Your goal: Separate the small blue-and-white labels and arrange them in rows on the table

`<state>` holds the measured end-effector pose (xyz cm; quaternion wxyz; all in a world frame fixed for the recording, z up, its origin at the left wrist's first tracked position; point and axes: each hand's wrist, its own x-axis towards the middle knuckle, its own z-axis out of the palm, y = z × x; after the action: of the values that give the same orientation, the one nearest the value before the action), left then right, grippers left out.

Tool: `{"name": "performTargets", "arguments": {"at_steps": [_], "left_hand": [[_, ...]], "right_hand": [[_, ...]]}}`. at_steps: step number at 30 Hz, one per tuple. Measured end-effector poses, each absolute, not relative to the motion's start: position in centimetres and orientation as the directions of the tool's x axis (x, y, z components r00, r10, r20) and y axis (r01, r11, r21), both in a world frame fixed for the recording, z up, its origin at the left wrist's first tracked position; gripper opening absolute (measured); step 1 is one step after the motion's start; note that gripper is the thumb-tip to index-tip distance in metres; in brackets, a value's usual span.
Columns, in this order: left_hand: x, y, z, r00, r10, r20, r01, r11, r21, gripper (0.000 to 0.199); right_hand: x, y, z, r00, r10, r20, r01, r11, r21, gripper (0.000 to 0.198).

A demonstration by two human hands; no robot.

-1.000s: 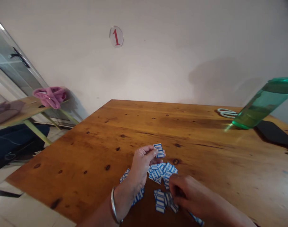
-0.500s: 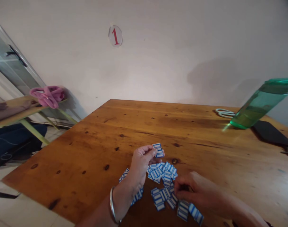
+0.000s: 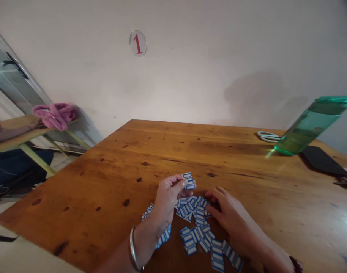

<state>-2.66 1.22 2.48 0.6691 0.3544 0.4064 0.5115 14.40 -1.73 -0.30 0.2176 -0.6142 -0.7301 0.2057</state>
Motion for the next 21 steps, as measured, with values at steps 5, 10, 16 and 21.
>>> {"name": "performTargets", "arguments": {"at_steps": [5,10,16,21], "left_hand": [[-2.60,1.21,2.36,0.148,0.972,-0.185,-0.389,0.229,0.892,0.018],[-2.62,1.20,2.35,0.146,0.971,-0.189,-0.390,0.232,0.891,0.016],[-2.68,1.16,2.46,0.153,0.969,-0.194,-0.401,0.240,0.884,0.018],[-2.80,1.22,2.45,0.159,0.968,-0.194,-0.389,0.242,0.889,0.017]], "right_hand": [[14.14,-1.90,0.15,-0.244,0.970,0.018,0.786,0.208,-0.582,0.017],[14.35,-1.84,0.00,-0.223,0.975,0.012,0.785,0.187,-0.591,0.010],[14.55,-1.29,0.07,-0.162,0.986,-0.042,0.576,0.060,-0.815,0.003],[14.49,-0.97,0.69,-0.132,0.989,-0.071,0.460,-0.003,-0.888,0.016]]}}
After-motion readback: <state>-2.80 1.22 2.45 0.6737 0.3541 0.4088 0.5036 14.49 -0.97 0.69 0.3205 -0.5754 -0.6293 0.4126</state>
